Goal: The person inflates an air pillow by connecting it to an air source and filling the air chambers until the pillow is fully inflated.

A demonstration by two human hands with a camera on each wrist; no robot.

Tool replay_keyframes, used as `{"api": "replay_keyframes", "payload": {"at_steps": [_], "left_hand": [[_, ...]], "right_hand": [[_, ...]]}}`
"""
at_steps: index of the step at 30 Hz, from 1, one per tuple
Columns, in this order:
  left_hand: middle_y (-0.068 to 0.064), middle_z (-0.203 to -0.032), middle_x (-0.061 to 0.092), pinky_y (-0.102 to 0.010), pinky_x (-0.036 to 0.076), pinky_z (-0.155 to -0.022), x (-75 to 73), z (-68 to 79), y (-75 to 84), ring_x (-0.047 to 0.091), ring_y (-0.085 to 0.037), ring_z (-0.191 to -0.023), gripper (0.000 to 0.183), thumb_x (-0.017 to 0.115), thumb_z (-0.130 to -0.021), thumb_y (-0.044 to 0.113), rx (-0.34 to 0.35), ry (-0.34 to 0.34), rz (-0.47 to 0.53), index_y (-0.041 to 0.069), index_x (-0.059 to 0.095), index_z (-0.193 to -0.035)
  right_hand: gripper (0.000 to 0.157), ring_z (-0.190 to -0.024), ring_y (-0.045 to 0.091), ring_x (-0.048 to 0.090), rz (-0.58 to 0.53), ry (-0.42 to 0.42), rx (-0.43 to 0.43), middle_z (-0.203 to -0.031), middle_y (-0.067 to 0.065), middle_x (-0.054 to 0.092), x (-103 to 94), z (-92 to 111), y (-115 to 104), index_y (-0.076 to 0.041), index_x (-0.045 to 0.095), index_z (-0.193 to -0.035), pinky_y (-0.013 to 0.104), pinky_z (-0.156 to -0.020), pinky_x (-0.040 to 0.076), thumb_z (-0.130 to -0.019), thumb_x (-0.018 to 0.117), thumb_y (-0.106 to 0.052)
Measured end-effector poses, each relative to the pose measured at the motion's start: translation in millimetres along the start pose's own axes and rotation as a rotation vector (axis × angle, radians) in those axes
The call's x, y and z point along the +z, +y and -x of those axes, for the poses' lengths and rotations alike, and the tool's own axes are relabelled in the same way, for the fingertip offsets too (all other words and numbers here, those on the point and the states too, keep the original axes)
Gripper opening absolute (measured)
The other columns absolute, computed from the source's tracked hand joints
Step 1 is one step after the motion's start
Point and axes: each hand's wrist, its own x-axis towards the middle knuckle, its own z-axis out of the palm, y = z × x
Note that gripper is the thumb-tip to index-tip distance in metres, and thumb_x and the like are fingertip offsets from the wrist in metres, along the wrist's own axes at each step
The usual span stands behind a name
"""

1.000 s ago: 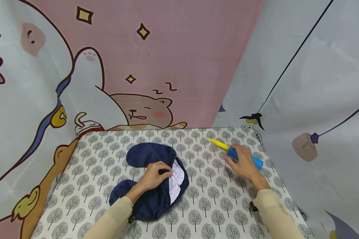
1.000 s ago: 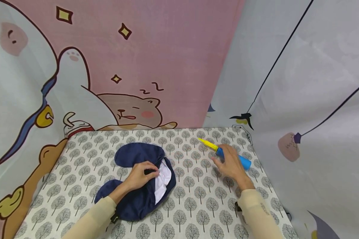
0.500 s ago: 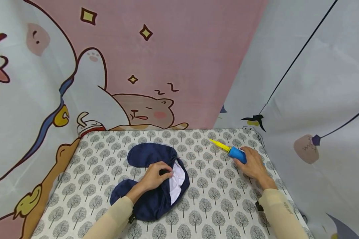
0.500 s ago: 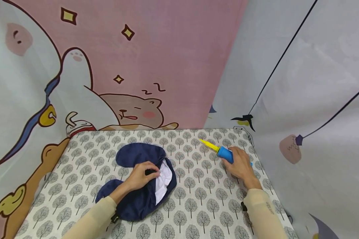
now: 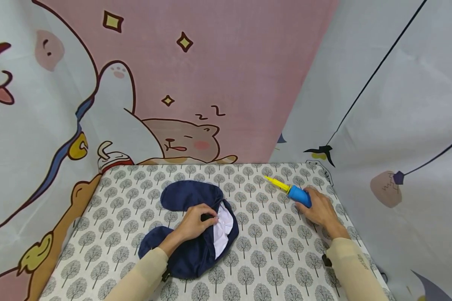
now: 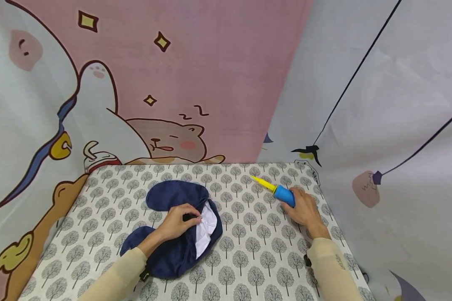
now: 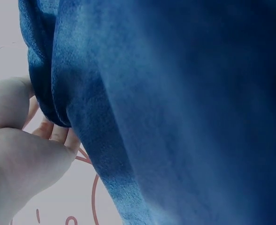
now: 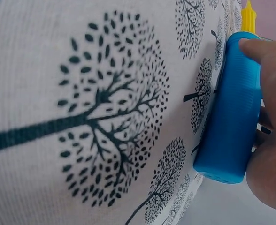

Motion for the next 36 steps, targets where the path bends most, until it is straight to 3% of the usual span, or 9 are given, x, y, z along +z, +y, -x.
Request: {"api": "replay_keyframes", "payload": {"at_steps": [14, 24, 31, 36], "left_hand": [[0.000, -0.109, 0.082, -0.039, 0.061, -0.103, 1.1, 0.6, 0.1, 0.078, -0.024, -0.113, 0.014, 0.089, -0.098, 0.016, -0.003, -0.006, 0.008, 0.011, 0.088, -0.111], [-0.001, -0.108, 0.082, -0.041, 0.061, -0.102, 1.4, -0.1, 0.4, 0.078, -0.026, -0.112, 0.013, 0.089, -0.098, 0.015, 0.003, 0.007, 0.018, 0.010, 0.088, -0.110], [0.001, -0.108, 0.083, -0.041, 0.061, -0.103, 1.2, 0.3, 0.3, 0.079, -0.027, -0.112, 0.012, 0.089, -0.099, 0.018, 0.001, 0.005, 0.006, 0.012, 0.089, -0.109], [0.000, -0.110, 0.084, -0.043, 0.062, -0.104, -0.1, -0.8, 1.3, 0.080, -0.026, -0.113, 0.013, 0.089, -0.099, 0.019, 0.009, -0.002, -0.007, 0.013, 0.090, -0.110]], "right_hand": [[0.069, -0.116, 0.057, 0.071, 0.060, 0.031, -0.016, -0.136, 0.039, 0.068, 6.3, -2, 2, 0.009, 0.055, -0.153, 0.073, -0.094, 0.058, -0.104, 0.084, -0.032], [0.066, -0.124, 0.061, 0.068, 0.084, 0.038, -0.014, -0.144, 0.042, 0.063, 2.9, 0, -3, 0.014, 0.055, -0.154, 0.074, -0.101, 0.056, -0.108, 0.078, -0.028], [0.063, -0.124, 0.060, 0.068, 0.017, 0.089, -0.094, -0.144, 0.041, 0.064, -7.8, 6, -17, 0.013, 0.057, -0.152, 0.074, -0.100, 0.056, -0.106, 0.081, -0.022], [0.062, -0.117, 0.055, 0.071, -0.043, 0.089, -0.179, -0.141, 0.037, 0.067, -15.9, 11, -42, 0.011, 0.060, -0.151, 0.070, -0.094, 0.058, -0.102, 0.086, -0.017]]}}
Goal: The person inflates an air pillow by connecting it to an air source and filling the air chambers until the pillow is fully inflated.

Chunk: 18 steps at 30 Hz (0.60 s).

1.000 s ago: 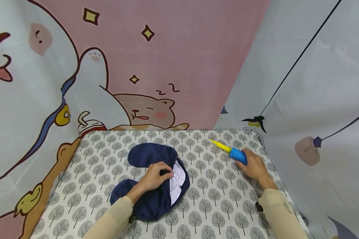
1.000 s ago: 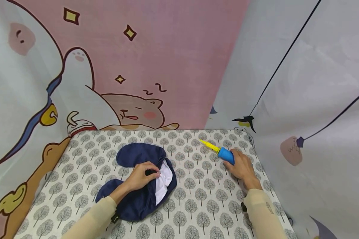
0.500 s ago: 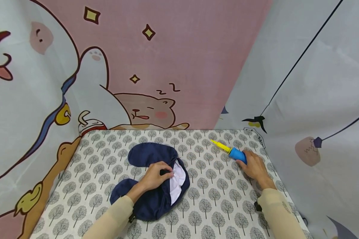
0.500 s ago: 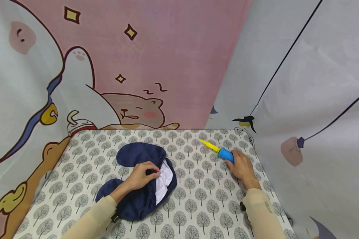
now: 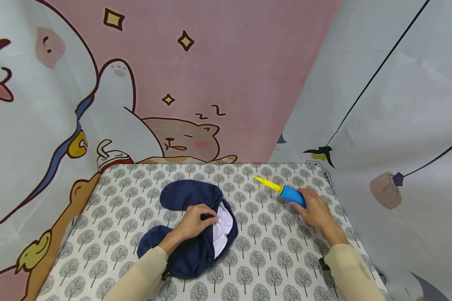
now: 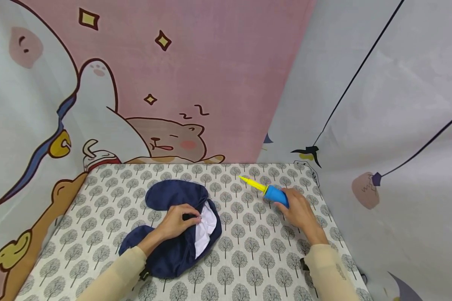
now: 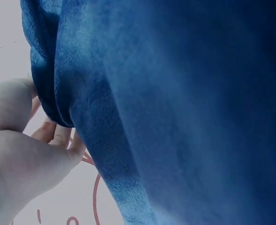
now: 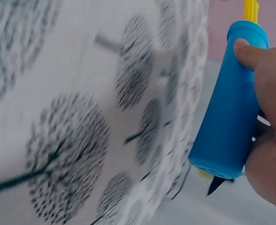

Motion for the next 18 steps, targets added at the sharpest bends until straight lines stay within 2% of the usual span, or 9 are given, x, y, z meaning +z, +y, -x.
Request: {"api": "replay_keyframes", "payload": {"at_steps": [5, 11, 18], "left_hand": [[-0.001, -0.111, 0.086, -0.042, 0.064, -0.103, -0.9, 0.3, 0.2, 0.081, -0.025, -0.113, 0.015, 0.089, -0.099, 0.019, -0.009, 0.006, 0.001, 0.012, 0.090, -0.112], [-0.002, -0.111, 0.087, -0.043, 0.065, -0.102, -1.0, -1.2, 0.6, 0.082, -0.026, -0.113, 0.015, 0.090, -0.098, 0.019, -0.008, 0.025, 0.000, 0.011, 0.090, -0.111], [-0.006, -0.109, 0.088, -0.043, 0.068, -0.095, -2.4, -2.6, -0.2, 0.084, -0.027, -0.106, 0.015, 0.090, -0.098, 0.017, 0.051, 0.064, -0.004, 0.008, 0.091, -0.110]], "right_hand": [[0.060, -0.116, 0.049, 0.074, -0.039, 0.000, -0.103, -0.138, 0.033, 0.072, -2.0, 0, -32, 0.009, 0.064, -0.147, 0.067, -0.094, 0.060, -0.098, 0.090, -0.016], [0.057, -0.115, 0.042, 0.077, -0.040, -0.047, -0.212, -0.135, 0.025, 0.076, -2.7, 1, -64, 0.002, 0.070, -0.142, 0.063, -0.096, 0.063, -0.095, 0.093, -0.022], [0.057, -0.117, 0.034, 0.076, 0.013, -0.124, -0.301, -0.133, 0.017, 0.077, -1.8, -1, -88, -0.002, 0.073, -0.142, 0.056, -0.100, 0.064, -0.095, 0.094, -0.027]]}}
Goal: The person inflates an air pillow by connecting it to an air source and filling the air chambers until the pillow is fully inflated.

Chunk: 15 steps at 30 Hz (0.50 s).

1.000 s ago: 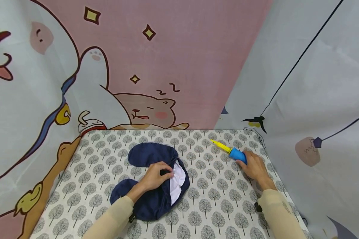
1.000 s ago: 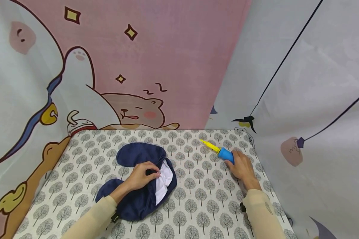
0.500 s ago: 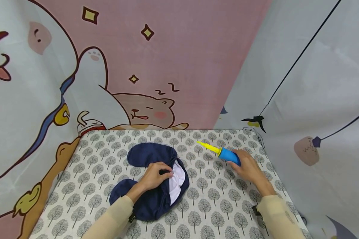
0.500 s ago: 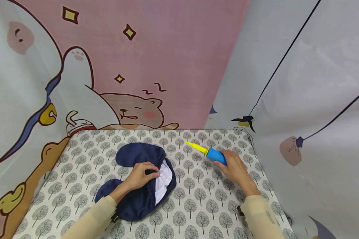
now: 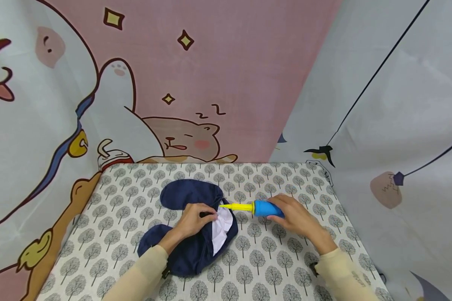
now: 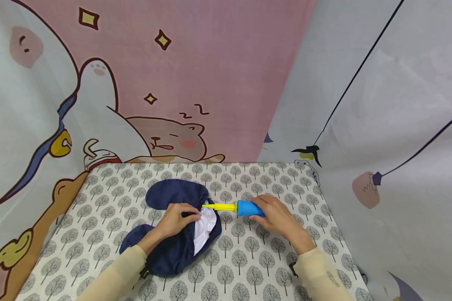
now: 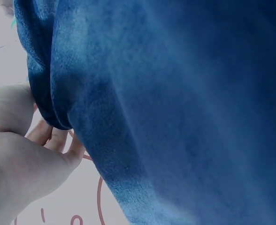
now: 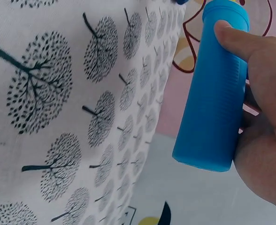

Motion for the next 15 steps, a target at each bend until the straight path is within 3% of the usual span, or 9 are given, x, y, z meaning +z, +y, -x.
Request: {"api": "replay_keyframes", "payload": {"at_steps": [15], "left_hand": [[-0.006, -0.110, 0.088, -0.040, 0.068, -0.094, -1.6, -1.9, 1.9, 0.084, -0.026, -0.106, 0.014, 0.089, -0.099, 0.017, -0.036, -0.024, -0.009, 0.012, 0.091, -0.111]], "right_hand": [[0.062, -0.124, 0.036, 0.075, 0.086, -0.029, -0.072, -0.136, 0.019, 0.077, 2.5, -3.1, -7.9, -0.004, 0.075, -0.143, 0.056, -0.107, 0.063, -0.092, 0.096, -0.031]]}}
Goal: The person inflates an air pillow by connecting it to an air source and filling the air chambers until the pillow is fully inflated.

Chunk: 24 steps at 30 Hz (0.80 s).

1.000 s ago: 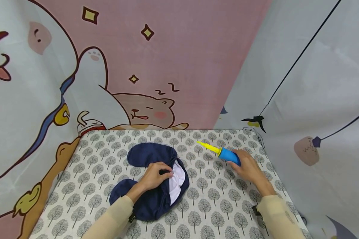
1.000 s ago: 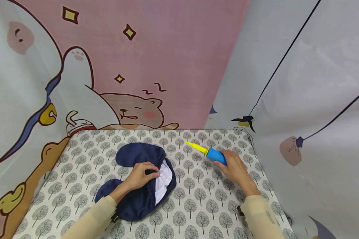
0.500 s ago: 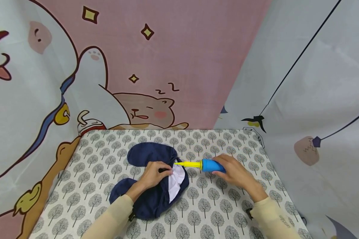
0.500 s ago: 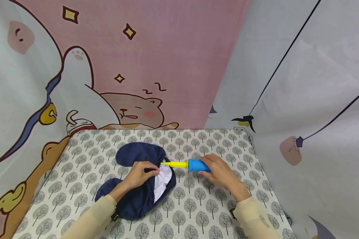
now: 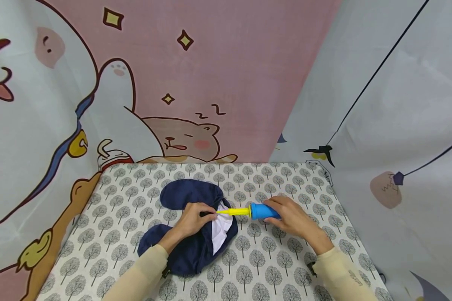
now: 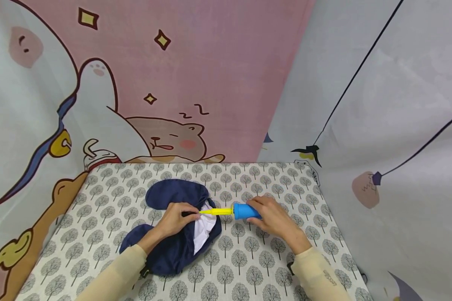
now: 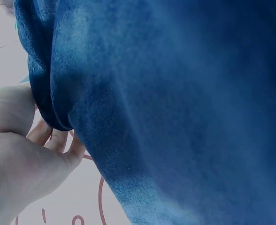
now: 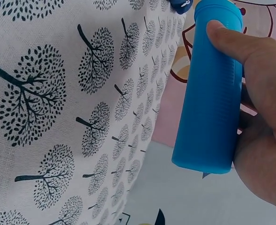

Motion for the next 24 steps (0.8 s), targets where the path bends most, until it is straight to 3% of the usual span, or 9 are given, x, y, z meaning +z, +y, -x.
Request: {"api": "replay_keyframes", "payload": {"at_steps": [9, 13, 20, 24], "left_hand": [[-0.006, -0.105, 0.089, -0.041, 0.068, -0.090, -0.7, -1.2, -3.1, 0.085, -0.025, -0.101, 0.012, 0.090, -0.097, 0.017, 0.037, 0.047, -0.054, 0.013, 0.092, -0.108], [-0.004, -0.106, 0.089, -0.036, 0.067, -0.088, -0.9, -2.2, -3.4, 0.085, -0.022, -0.099, 0.012, 0.090, -0.098, 0.018, 0.011, 0.036, -0.049, 0.013, 0.092, -0.109], [-0.003, -0.109, 0.089, -0.022, 0.058, -0.079, -1.6, -3.6, -1.1, 0.075, -0.010, -0.080, 0.013, 0.091, -0.097, 0.021, -0.068, 0.028, -0.019, 0.016, 0.092, -0.109], [-0.003, -0.109, 0.089, -0.026, 0.061, -0.083, -1.3, -4.2, 0.1, 0.081, -0.013, -0.092, 0.014, 0.092, -0.096, 0.019, -0.064, 0.038, -0.030, 0.015, 0.092, -0.109]], "right_hand": [[0.062, -0.122, 0.037, 0.076, 0.029, 0.021, -0.010, -0.134, 0.019, 0.078, -2.0, -2, -5, -0.006, 0.076, -0.142, 0.055, -0.106, 0.064, -0.090, 0.097, -0.032], [0.061, -0.121, 0.036, 0.076, 0.049, 0.029, -0.009, -0.133, 0.018, 0.078, -1.5, -1, -7, -0.007, 0.077, -0.141, 0.055, -0.106, 0.064, -0.090, 0.098, -0.032], [0.062, -0.119, 0.037, 0.075, 0.094, 0.069, -0.037, -0.131, 0.018, 0.079, -3.4, 0, -13, -0.005, 0.078, -0.139, 0.056, -0.107, 0.063, -0.087, 0.100, -0.030], [0.064, -0.121, 0.038, 0.075, 0.124, 0.074, -0.036, -0.132, 0.019, 0.079, -5.8, 0, -18, -0.004, 0.078, -0.139, 0.059, -0.113, 0.060, -0.085, 0.101, -0.029]]}}
